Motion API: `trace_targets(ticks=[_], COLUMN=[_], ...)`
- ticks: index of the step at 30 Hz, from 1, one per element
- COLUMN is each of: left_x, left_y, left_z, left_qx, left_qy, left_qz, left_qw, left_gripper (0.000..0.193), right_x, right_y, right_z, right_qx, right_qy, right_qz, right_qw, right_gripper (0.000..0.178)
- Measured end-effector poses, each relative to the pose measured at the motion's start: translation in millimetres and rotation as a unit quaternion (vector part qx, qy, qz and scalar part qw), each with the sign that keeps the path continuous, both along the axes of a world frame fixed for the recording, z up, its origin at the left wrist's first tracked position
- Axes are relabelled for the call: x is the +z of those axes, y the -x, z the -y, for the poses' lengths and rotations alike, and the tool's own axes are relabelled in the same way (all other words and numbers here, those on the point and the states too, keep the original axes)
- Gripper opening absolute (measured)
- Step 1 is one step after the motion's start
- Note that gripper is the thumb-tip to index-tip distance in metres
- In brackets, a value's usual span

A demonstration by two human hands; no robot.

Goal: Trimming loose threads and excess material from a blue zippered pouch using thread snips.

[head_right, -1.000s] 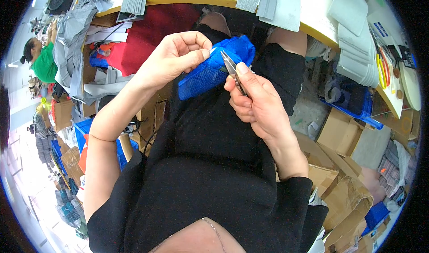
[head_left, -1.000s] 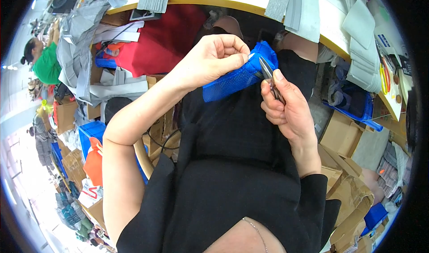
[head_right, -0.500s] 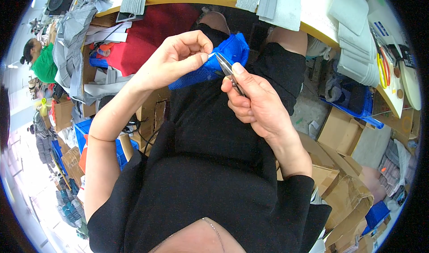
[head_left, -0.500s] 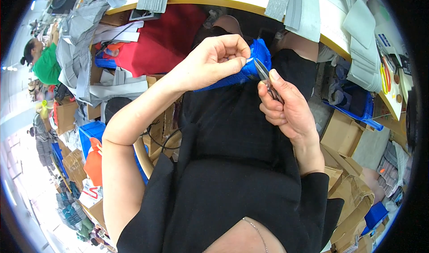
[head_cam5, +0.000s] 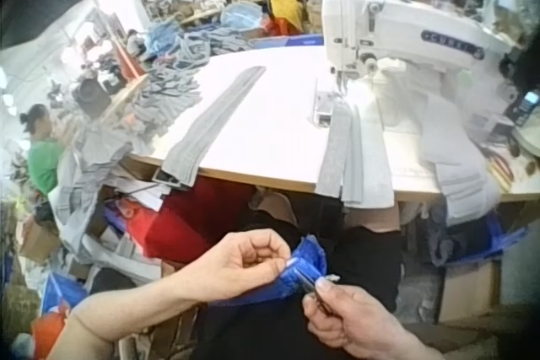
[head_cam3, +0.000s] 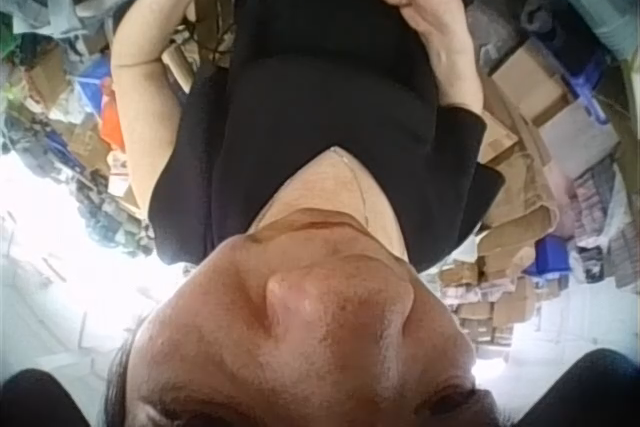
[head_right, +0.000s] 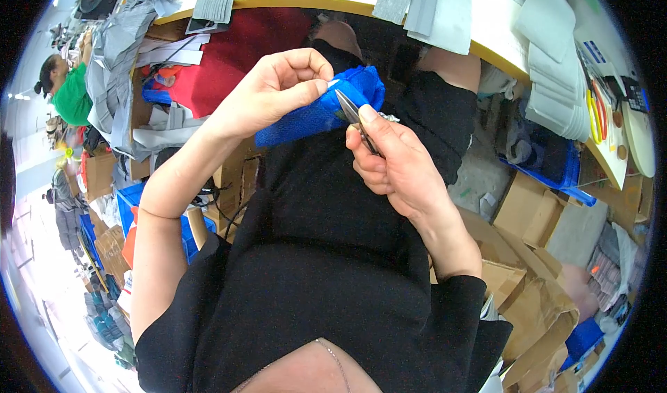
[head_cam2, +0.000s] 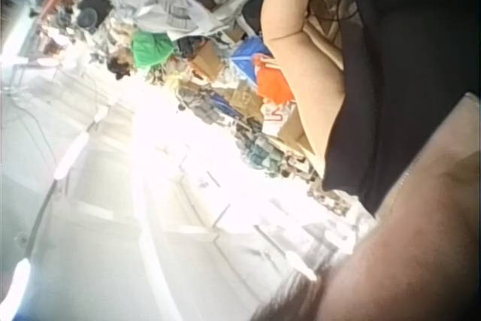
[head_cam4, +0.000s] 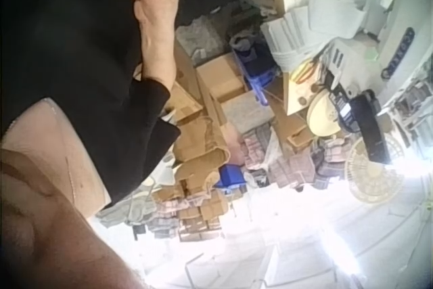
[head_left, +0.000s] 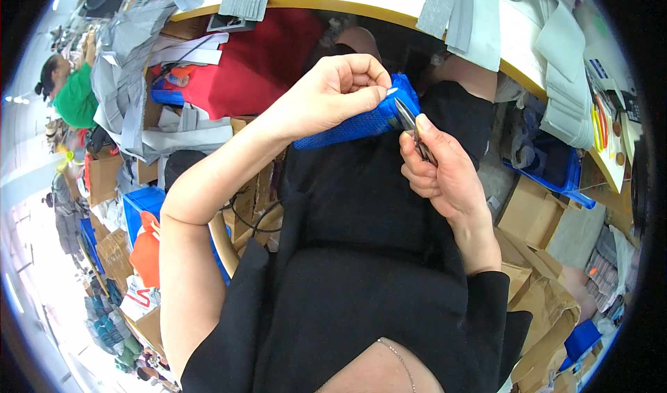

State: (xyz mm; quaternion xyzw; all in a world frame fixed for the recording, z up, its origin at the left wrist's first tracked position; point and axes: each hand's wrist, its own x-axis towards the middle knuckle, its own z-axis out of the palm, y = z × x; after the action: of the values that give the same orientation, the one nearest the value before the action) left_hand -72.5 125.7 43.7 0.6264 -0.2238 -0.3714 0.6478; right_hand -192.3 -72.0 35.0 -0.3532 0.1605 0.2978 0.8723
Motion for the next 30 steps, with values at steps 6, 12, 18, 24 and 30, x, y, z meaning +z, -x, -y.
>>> trace_targets(ticks=[6,12,18,24,30], left_x=[3,11,-10,-6,1], left_y=[-7,-17,-5,7,6], left_z=[0,7,3,-10,-1], left_qx=[-0.005,-0.006,-0.01,0.018,-0.028], left_qy=[-0.032,-0.023,0.021,-0.009,0.026], left_qz=[0.051,0.053,0.029,-0.037,0.054], left_qw=[0.998,0.998,0.999,0.999,0.998], left_gripper=[0.01,0.011,0.012,0.008,0.01], right_x=[-2,9,-1,5,20], right_y=[-10,-18,-8,9,-11], right_z=[3,10,-3,-18,-10], right_qx=[0.016,0.009,0.0,-0.066,-0.174], right_qy=[-0.007,0.016,0.086,0.125,0.571], right_qz=[-0.007,-0.016,0.011,0.172,0.347], right_qw=[1.0,1.0,0.996,0.975,0.724], right_gripper=[0.042,0.043,0.044,0.035,0.019])
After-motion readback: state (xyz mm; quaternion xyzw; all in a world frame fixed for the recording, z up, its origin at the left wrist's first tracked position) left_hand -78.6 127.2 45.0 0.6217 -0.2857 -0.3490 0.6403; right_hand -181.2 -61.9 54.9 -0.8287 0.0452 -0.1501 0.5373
